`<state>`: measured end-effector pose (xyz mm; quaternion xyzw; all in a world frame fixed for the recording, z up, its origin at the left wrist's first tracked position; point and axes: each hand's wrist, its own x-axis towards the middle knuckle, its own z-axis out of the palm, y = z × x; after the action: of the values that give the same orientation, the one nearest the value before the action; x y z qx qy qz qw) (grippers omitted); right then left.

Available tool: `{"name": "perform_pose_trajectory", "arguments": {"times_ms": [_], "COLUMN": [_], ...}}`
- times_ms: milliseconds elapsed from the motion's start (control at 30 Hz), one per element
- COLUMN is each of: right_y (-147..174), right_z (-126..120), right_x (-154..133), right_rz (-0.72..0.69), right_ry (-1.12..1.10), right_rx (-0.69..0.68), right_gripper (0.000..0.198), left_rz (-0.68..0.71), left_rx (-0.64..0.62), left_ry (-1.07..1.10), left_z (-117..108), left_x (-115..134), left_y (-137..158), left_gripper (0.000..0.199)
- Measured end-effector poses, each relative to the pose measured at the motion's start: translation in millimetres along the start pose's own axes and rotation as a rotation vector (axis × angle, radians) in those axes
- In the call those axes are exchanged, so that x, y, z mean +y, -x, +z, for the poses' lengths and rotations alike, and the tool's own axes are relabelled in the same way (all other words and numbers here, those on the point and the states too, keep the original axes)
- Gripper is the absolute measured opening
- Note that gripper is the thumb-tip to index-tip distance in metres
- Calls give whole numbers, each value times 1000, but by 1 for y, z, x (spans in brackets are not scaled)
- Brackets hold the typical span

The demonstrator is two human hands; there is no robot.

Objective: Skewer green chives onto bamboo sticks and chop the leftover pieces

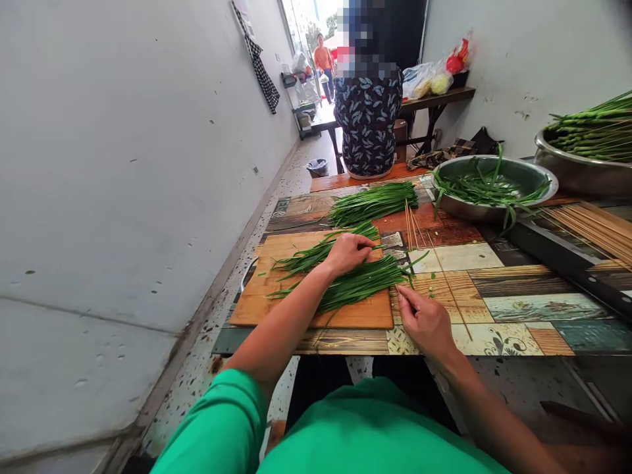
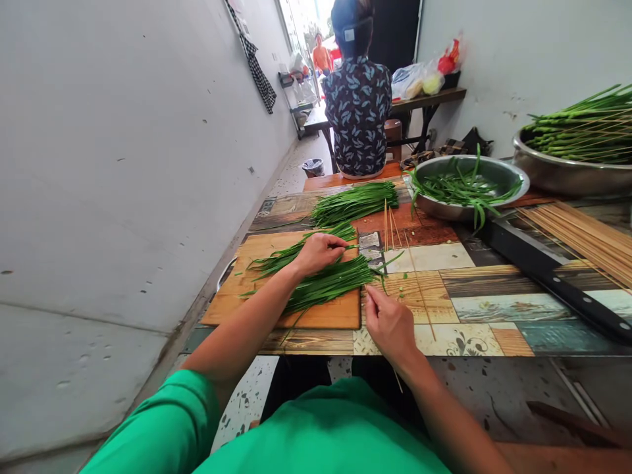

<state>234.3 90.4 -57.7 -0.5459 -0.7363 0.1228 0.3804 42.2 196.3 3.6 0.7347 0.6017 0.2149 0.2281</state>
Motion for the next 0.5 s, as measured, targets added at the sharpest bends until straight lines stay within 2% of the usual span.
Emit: {"name": "perform_pose_trajectory", "arguments": {"times_ms": [500], "right_y": [1], "right_z": [2], "right_x": [2], "right_rz": [-6], "right_ry": [1], "right_rx": [6], "right_gripper": [34], "left_rz": [49], "left_rx": [-11], "left_ry": [19], "left_z": [1], "left_x": [3], "left_y": [1], "left_gripper": [28]}}
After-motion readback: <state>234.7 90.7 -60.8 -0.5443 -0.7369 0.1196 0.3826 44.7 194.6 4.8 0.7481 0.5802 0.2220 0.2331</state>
